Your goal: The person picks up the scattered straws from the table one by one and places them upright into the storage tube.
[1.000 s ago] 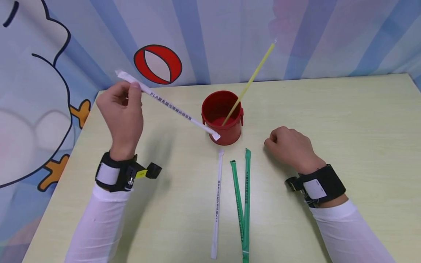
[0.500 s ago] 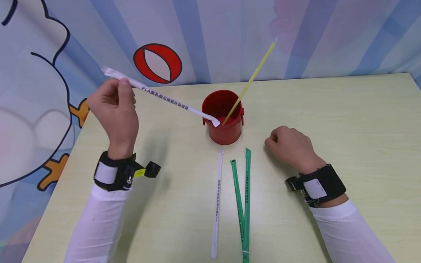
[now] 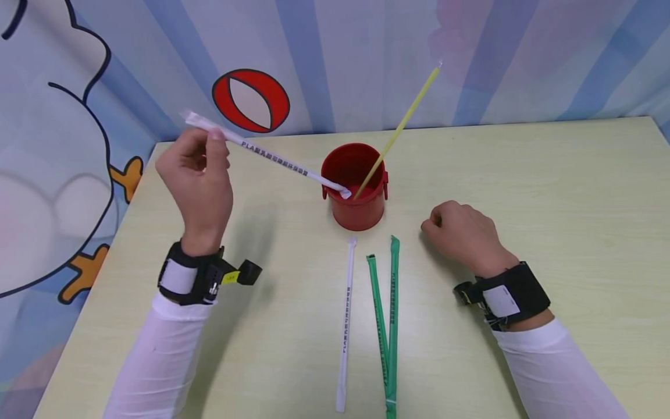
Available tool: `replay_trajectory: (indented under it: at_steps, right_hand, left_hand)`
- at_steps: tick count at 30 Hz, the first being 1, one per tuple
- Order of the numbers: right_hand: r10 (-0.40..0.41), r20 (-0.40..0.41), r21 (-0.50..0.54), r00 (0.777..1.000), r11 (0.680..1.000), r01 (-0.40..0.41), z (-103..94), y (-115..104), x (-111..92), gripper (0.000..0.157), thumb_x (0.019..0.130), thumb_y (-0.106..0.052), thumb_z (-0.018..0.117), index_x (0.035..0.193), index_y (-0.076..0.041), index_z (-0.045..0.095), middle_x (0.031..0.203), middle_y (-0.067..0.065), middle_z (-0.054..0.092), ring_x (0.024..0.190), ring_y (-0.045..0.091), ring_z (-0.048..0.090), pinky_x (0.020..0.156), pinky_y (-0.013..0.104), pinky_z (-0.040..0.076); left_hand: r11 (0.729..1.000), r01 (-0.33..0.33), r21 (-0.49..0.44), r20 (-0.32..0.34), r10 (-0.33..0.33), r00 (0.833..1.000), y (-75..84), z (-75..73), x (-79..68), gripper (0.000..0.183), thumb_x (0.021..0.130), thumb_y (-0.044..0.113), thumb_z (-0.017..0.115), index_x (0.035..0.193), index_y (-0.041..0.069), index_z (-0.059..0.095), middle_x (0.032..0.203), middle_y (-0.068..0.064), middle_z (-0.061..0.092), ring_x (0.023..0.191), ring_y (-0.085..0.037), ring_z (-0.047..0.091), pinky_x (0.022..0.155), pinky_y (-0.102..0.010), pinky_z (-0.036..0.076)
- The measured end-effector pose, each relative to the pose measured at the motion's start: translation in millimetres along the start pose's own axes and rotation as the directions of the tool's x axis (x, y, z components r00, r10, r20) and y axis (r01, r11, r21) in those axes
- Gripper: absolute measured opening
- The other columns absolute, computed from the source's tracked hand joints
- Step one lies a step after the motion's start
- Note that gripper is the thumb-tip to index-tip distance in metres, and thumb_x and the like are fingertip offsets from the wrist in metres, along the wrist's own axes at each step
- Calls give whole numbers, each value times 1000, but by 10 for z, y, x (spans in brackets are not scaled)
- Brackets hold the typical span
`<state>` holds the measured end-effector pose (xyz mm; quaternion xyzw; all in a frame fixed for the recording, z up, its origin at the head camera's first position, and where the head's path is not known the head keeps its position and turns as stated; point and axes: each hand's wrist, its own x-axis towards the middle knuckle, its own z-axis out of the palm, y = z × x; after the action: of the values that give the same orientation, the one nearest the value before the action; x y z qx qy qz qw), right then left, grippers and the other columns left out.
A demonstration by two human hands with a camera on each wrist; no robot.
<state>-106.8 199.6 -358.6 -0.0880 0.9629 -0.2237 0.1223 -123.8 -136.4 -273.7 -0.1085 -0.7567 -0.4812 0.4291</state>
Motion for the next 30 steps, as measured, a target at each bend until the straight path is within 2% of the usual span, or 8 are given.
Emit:
replay_trajectory:
  at_steps: [8, 14, 21, 30]
  right_hand:
    - [3, -1, -5, 1000, 1000, -3, 1, 1, 4, 26, 88, -19, 45, 85, -2, 65, 61, 4, 49, 54, 20, 44, 48, 33, 32]
    - [-1, -5, -6, 1000, 1000, 1, -2, 5, -5, 26, 88, -19, 45, 83, -2, 65, 61, 4, 48, 54, 20, 44, 48, 33, 31]
    - [6, -2, -5, 1000, 1000, -6, -5, 4, -16, 27, 89, -19, 45, 85, -2, 65, 61, 5, 49, 55, 20, 44, 48, 33, 32]
    - [1, -8, -7, 1000, 1000, -1, -5, -5, -32, 26, 88, -19, 45, 84, -2, 65, 62, 5, 49, 55, 20, 45, 48, 33, 32]
  left_hand:
    - [999, 33, 41, 95, -37, 995, 1, 55, -73, 29, 92, 24, 55, 90, -1, 71, 77, -9, 63, 66, -12, 51, 60, -25, 44]
    - [998, 9, 69, 191, -23, 981, -12, 117, -145, 30, 92, 26, 54, 93, 1, 70, 81, -7, 65, 67, -12, 52, 57, -29, 45]
    - [995, 34, 95, 308, -62, 949, 17, 195, -216, 31, 92, 28, 54, 94, 2, 71, 81, -7, 66, 68, -12, 53, 58, -30, 45]
    - [988, 37, 149, 417, -97, 904, 20, 278, -293, 30, 92, 29, 54, 95, 4, 71, 83, -5, 67, 72, -12, 55, 62, -28, 46]
